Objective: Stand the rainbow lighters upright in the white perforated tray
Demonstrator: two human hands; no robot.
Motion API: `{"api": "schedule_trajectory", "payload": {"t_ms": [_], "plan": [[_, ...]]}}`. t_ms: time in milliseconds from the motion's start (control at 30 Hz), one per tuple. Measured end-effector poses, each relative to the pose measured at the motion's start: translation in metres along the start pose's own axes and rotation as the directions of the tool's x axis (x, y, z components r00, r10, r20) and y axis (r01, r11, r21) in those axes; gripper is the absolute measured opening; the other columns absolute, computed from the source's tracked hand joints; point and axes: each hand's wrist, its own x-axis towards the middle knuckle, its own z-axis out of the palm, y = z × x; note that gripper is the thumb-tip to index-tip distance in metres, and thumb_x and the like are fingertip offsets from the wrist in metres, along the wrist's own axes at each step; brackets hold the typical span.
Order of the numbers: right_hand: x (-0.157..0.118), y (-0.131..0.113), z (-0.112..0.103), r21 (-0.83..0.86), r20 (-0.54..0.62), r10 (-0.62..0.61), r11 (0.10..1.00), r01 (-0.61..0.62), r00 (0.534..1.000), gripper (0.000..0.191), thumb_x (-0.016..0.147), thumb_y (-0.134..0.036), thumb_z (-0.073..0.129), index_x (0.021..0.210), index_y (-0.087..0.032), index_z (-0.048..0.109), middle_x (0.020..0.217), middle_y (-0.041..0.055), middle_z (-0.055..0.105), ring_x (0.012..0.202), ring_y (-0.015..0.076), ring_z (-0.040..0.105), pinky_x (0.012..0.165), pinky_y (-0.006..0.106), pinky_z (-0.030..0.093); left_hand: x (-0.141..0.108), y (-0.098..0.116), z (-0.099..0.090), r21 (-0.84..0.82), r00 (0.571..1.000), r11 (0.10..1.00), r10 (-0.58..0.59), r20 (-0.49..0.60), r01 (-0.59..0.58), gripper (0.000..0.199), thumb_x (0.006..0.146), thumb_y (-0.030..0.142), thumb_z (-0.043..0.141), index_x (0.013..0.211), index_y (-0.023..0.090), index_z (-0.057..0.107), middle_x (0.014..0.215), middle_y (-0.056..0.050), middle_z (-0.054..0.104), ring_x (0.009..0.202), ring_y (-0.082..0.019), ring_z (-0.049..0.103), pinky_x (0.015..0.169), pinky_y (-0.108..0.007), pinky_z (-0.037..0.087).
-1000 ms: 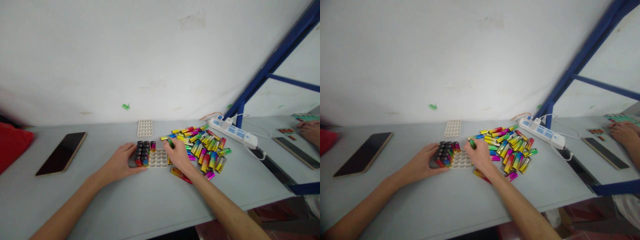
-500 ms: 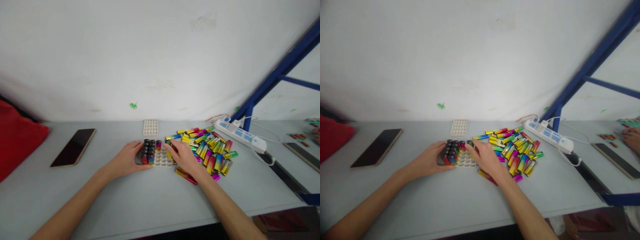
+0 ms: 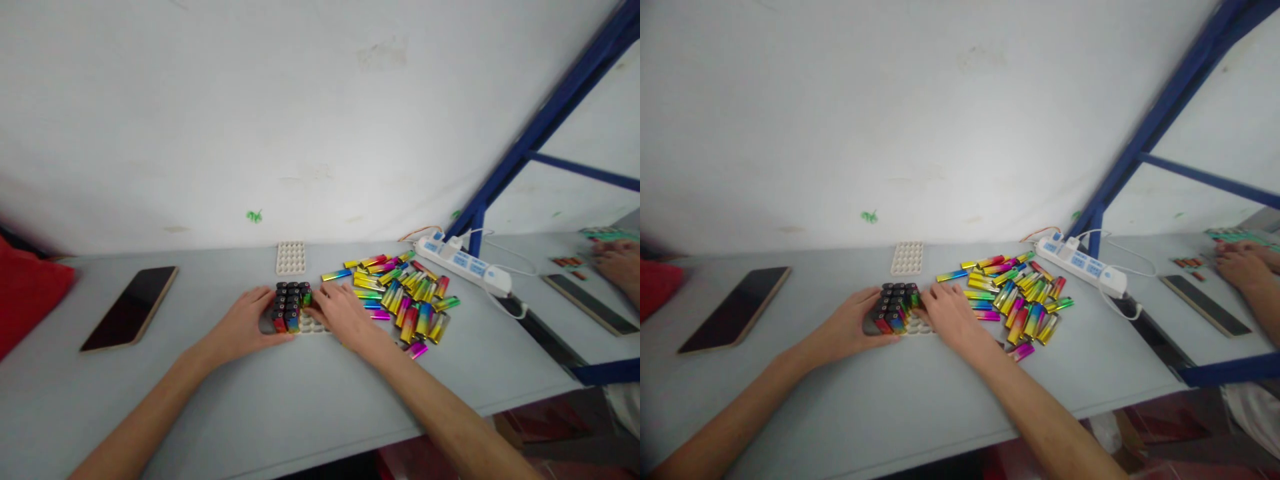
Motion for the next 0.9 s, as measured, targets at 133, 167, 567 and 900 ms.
{"api": "schedule_trajectory", "payload": {"t_ms": [133,167,567,900], "plan": [[-0.004,0.009,-0.003,0.104,-0.026,-0.041,0.994,0.043,0.999,0.034,0.110,-0.046,0.053,0.103,-0.018,0.070,0.100,0.0078,0.072,0.098,0.0230,0.068,0.089,0.035,0.048,0.000,-0.005,0.002,-0.026,1.000,1.000,-0.011,0.016,0.012,0.058,0.073,0.066,0.081,0.110,0.022,0.072,0.121,-0.015,0.074,0.115,-0.037,0.069,0.105,-0.053,0.055],[-0.004,0.014,-0.004,0.123,-0.051,-0.028,0.992,0.035,0.998,0.035,0.112,-0.045,0.049,0.104,-0.018,0.070,0.099,0.0073,0.071,0.098,0.0224,0.067,0.090,0.035,0.048,0.000,-0.006,0.002,-0.026,1.000,1.000,-0.016,0.015,0.017,0.060,0.072,0.067,0.081,0.111,0.022,0.072,0.123,-0.015,0.074,0.117,-0.038,0.068,0.106,-0.054,0.055],[-0.032,0.120,-0.002,0.032,-0.218,0.470,0.880,-0.475,0.856,0.039,0.106,-0.031,0.054,0.142,-0.020,0.065,0.147,0.0167,0.060,0.134,0.0319,0.057,0.114,0.049,0.047,0.002,-0.003,0.001,0.022,0.999,0.999,-0.035,0.035,0.035,0.070,0.073,0.078,0.072,0.108,0.017,0.073,0.120,-0.017,0.074,0.113,-0.037,0.069,0.105,-0.051,0.055],[-0.036,0.124,-0.021,0.151,-0.225,0.400,0.915,-0.374,0.888,0.022,0.099,-0.028,0.066,0.118,-0.021,0.074,0.127,0.0137,0.068,0.119,0.0272,0.065,0.109,0.043,0.050,0.003,-0.001,0.000,0.022,1.000,1.000,-0.012,0.028,0.012,0.060,0.073,0.074,0.074,0.102,0.021,0.073,0.114,-0.014,0.076,0.108,-0.036,0.071,0.100,-0.050,0.057]]}}
